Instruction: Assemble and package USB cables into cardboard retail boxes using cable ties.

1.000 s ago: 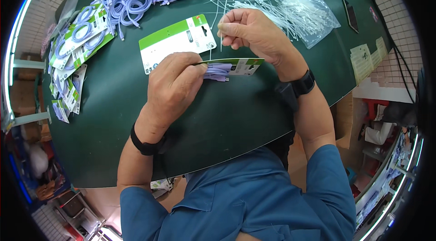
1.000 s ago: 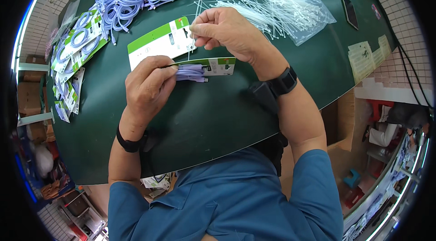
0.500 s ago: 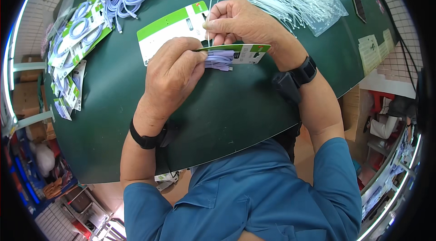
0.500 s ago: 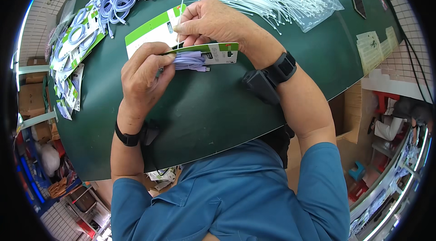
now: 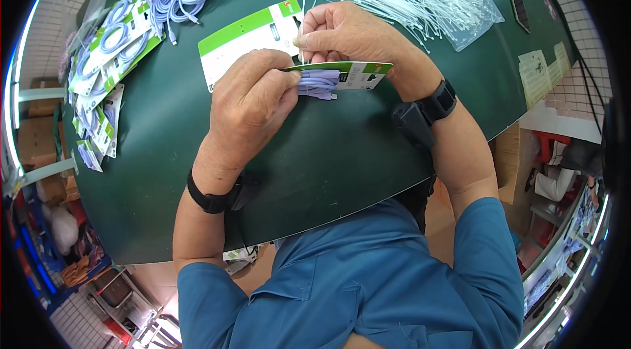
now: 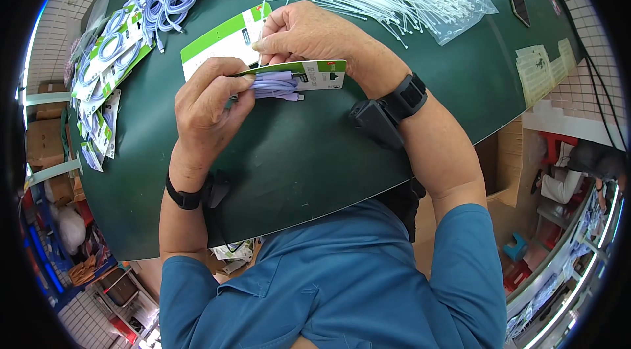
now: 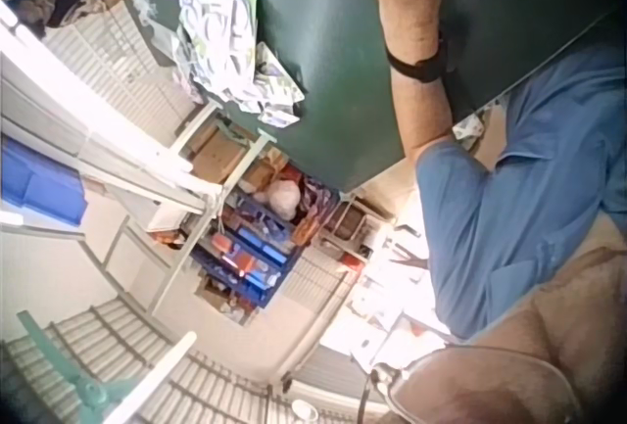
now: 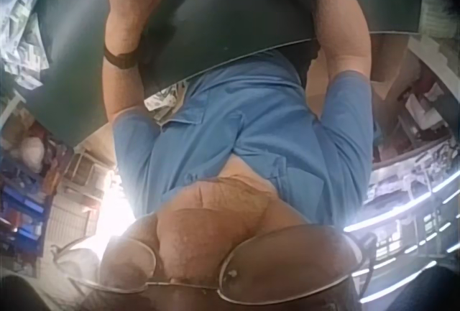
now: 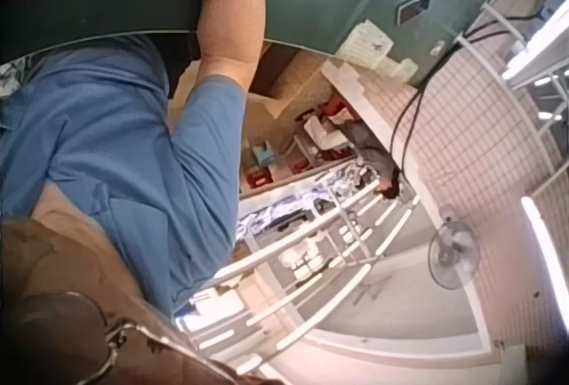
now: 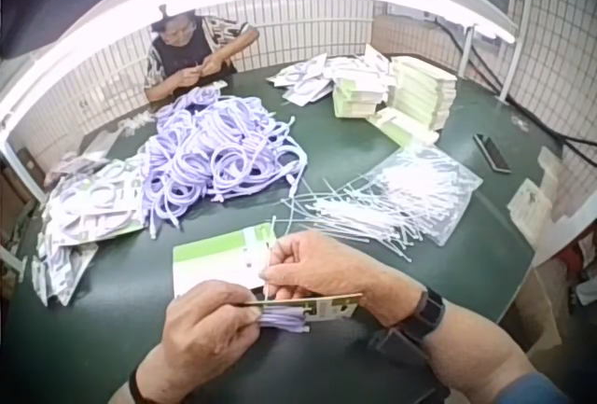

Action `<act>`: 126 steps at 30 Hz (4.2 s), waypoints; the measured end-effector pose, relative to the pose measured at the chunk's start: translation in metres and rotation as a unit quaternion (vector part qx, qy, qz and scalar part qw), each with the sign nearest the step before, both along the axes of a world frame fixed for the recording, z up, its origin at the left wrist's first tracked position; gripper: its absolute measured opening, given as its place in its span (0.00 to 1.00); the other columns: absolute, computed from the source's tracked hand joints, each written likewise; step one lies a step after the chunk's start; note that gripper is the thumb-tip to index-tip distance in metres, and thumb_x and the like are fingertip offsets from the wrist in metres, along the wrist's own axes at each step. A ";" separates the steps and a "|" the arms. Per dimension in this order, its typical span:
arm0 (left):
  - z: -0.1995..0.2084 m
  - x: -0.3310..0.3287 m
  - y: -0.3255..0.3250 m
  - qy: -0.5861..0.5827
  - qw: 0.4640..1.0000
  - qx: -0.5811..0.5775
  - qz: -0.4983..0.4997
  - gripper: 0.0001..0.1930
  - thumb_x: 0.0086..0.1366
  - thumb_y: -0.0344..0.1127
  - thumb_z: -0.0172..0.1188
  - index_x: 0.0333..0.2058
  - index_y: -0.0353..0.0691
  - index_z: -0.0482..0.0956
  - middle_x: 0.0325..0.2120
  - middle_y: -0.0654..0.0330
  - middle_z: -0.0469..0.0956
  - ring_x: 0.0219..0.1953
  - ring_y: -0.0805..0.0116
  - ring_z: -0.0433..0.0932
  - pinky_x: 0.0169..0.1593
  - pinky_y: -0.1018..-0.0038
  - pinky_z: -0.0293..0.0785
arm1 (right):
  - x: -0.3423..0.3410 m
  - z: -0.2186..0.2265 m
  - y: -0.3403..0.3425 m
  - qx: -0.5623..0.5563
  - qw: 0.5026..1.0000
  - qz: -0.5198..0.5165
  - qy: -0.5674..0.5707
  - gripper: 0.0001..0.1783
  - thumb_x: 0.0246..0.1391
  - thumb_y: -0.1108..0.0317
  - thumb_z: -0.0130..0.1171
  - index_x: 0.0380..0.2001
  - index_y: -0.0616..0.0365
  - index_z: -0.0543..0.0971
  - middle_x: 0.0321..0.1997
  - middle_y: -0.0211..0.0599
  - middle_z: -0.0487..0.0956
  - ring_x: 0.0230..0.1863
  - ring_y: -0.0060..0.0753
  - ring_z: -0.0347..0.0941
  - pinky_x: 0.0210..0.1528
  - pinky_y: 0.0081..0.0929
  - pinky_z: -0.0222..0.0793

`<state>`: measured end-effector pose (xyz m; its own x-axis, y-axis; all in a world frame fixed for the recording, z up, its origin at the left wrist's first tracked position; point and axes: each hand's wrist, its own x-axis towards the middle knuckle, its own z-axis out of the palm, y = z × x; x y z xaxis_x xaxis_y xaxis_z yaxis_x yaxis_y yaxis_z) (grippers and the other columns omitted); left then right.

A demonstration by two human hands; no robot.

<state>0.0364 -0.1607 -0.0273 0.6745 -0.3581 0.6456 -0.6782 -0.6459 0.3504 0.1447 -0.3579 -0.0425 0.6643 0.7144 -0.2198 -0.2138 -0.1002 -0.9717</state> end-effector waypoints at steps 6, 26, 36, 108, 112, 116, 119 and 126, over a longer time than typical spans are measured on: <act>0.000 0.001 0.000 -0.001 1.000 0.004 0.001 0.13 0.46 0.19 0.71 0.29 0.37 0.77 0.32 0.58 0.80 0.34 0.58 0.81 0.37 0.65 0.78 | -0.002 0.001 0.001 -0.005 1.000 0.003 -0.009 0.08 0.63 0.66 0.66 0.35 0.59 0.79 0.31 0.28 0.83 0.28 0.13 0.77 0.30 0.11 0.72; 0.000 0.001 -0.002 -0.026 1.000 0.004 -0.005 0.11 0.46 0.22 0.70 0.27 0.37 0.77 0.35 0.60 0.81 0.32 0.61 0.82 0.35 0.67 0.79 | -0.001 0.005 -0.006 0.062 0.996 0.070 0.010 0.08 0.61 0.65 0.65 0.34 0.59 0.83 0.29 0.24 0.80 0.29 0.12 0.73 0.34 0.14 0.69; 0.000 0.000 -0.002 -0.058 0.998 0.020 -0.006 0.09 0.46 0.23 0.69 0.26 0.38 0.76 0.35 0.62 0.82 0.33 0.62 0.83 0.36 0.69 0.80 | -0.002 0.010 -0.003 0.059 0.995 0.049 0.058 0.09 0.63 0.64 0.65 0.36 0.59 0.82 0.30 0.22 0.80 0.30 0.11 0.73 0.35 0.13 0.70; -0.016 -0.001 0.005 0.347 0.915 -0.200 0.050 0.08 0.50 0.24 0.62 0.31 0.31 0.79 0.23 0.59 0.77 0.25 0.72 0.69 0.32 0.72 0.69 | -0.038 -0.002 0.022 -0.102 0.775 -0.129 -0.610 0.05 0.61 0.72 0.61 0.38 0.57 0.75 0.35 0.38 0.80 0.30 0.47 0.79 0.28 0.38 0.74; -0.016 -0.001 0.006 0.354 0.914 -0.191 0.055 0.08 0.50 0.24 0.62 0.31 0.31 0.79 0.23 0.59 0.77 0.25 0.71 0.69 0.32 0.71 0.69 | -0.040 -0.001 0.024 -0.106 0.783 -0.138 -0.597 0.08 0.62 0.73 0.64 0.36 0.58 0.73 0.32 0.41 0.79 0.29 0.49 0.78 0.30 0.36 0.73; -0.017 -0.001 0.006 0.357 0.913 -0.189 0.056 0.07 0.50 0.24 0.62 0.30 0.31 0.78 0.23 0.58 0.77 0.26 0.71 0.70 0.33 0.71 0.70 | -0.041 -0.001 0.024 -0.121 0.783 -0.137 -0.595 0.07 0.61 0.73 0.64 0.35 0.59 0.73 0.32 0.39 0.80 0.28 0.42 0.78 0.30 0.34 0.73; -0.017 -0.001 0.007 0.360 0.911 -0.193 0.057 0.07 0.50 0.24 0.62 0.30 0.31 0.78 0.23 0.58 0.77 0.27 0.70 0.72 0.34 0.71 0.72 | -0.040 0.001 0.021 -0.120 0.839 -0.106 -0.521 0.06 0.60 0.75 0.65 0.38 0.61 0.77 0.33 0.37 0.81 0.29 0.32 0.78 0.30 0.30 0.73; -0.023 0.000 0.008 0.366 0.902 -0.229 0.026 0.07 0.51 0.23 0.61 0.30 0.31 0.78 0.24 0.56 0.79 0.31 0.69 0.76 0.40 0.70 0.76 | -0.035 0.006 0.013 -0.032 0.874 -0.075 -0.479 0.07 0.57 0.77 0.66 0.40 0.60 0.85 0.31 0.34 0.82 0.29 0.25 0.77 0.31 0.24 0.72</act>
